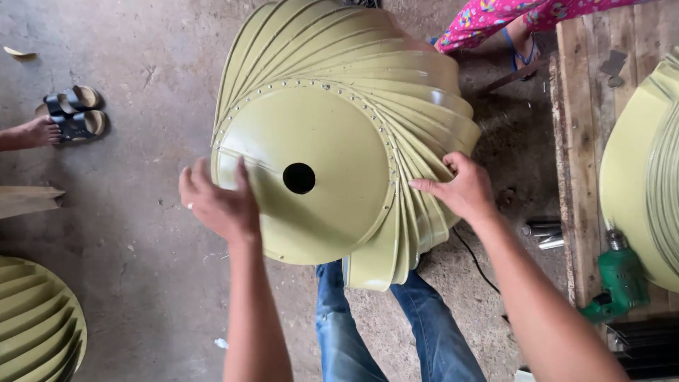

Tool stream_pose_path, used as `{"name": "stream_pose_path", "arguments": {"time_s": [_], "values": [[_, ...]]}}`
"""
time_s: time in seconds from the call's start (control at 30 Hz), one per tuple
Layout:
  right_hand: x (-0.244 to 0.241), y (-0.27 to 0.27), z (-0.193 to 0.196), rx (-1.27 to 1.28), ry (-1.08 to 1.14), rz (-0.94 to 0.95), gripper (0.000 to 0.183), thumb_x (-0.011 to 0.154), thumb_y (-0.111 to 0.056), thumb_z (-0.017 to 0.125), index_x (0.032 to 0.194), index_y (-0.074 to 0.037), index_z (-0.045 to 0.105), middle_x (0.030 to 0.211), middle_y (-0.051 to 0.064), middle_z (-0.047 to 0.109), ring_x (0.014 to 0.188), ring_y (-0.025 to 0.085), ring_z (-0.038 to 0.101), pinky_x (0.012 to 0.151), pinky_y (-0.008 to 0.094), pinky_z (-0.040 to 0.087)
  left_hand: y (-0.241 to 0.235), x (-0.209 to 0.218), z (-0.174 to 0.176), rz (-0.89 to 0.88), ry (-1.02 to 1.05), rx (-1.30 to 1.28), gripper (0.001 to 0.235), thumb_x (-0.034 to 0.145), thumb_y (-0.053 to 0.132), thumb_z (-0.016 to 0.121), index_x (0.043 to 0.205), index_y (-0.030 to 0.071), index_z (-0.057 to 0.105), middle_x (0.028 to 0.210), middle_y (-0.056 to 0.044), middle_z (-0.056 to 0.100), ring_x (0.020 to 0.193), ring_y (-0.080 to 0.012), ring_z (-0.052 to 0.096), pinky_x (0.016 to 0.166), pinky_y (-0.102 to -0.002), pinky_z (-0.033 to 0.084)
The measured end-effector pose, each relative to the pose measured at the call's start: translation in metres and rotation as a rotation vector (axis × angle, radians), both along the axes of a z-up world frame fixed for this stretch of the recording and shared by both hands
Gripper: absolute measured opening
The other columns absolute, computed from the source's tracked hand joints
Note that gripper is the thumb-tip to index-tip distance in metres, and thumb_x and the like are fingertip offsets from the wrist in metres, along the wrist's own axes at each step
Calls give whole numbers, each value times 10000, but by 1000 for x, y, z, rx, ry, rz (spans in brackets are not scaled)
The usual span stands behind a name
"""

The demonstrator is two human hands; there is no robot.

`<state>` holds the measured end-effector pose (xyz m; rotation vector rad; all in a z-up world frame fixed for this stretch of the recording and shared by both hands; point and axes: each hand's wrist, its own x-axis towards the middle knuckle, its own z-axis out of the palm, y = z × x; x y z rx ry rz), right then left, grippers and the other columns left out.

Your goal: Assembling a metal turbine vent by attaching curved metal fins to a circular base using a drill and fasteners.

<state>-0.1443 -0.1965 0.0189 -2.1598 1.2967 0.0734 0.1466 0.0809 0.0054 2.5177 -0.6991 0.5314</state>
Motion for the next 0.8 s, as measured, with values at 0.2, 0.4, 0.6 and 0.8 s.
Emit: {"name": "stream_pose_path", "arguments": {"time_s": [0.2, 0.4, 0.6, 0.8], "values": [[14, -12, 7, 334, -53, -94, 574, 659, -521, 908, 952, -45, 775, 903, 83, 796, 810, 176, 732, 812, 341, 579, 15, 49, -21, 310, 905, -228, 575, 886, 514, 828, 981, -48, 750, 833, -151, 739, 747, -200, 649, 745, -349, 550], [28, -15, 32, 318, -167, -172, 462, 664, -378, 942, 936, -33, 797, 898, 78, 803, 799, 136, 715, 791, 312, 563, 12, 36, -12, 312, 887, -571, 476, 911, 326, 863, 856, -119, 705, 773, -111, 720, 649, -127, 588, 604, -275, 510], [67, -46, 38, 208, -124, -83, 530, 635, -397, 953, 986, -34, 792, 942, 89, 800, 844, 159, 734, 808, 327, 564, 10, 12, 3, 389, 880, -726, 383, 902, 292, 830, 901, -78, 729, 802, -107, 752, 651, -107, 654, 600, -251, 558], [104, -68, 26, 230, -5, 95, 598, 609, -467, 950, 1007, -49, 792, 969, 94, 804, 875, 191, 756, 850, 365, 584, 25, -11, -15, 587, 805, -668, 485, 984, 334, 810, 816, -96, 662, 754, -95, 688, 639, -121, 563, 591, -287, 513]]}}
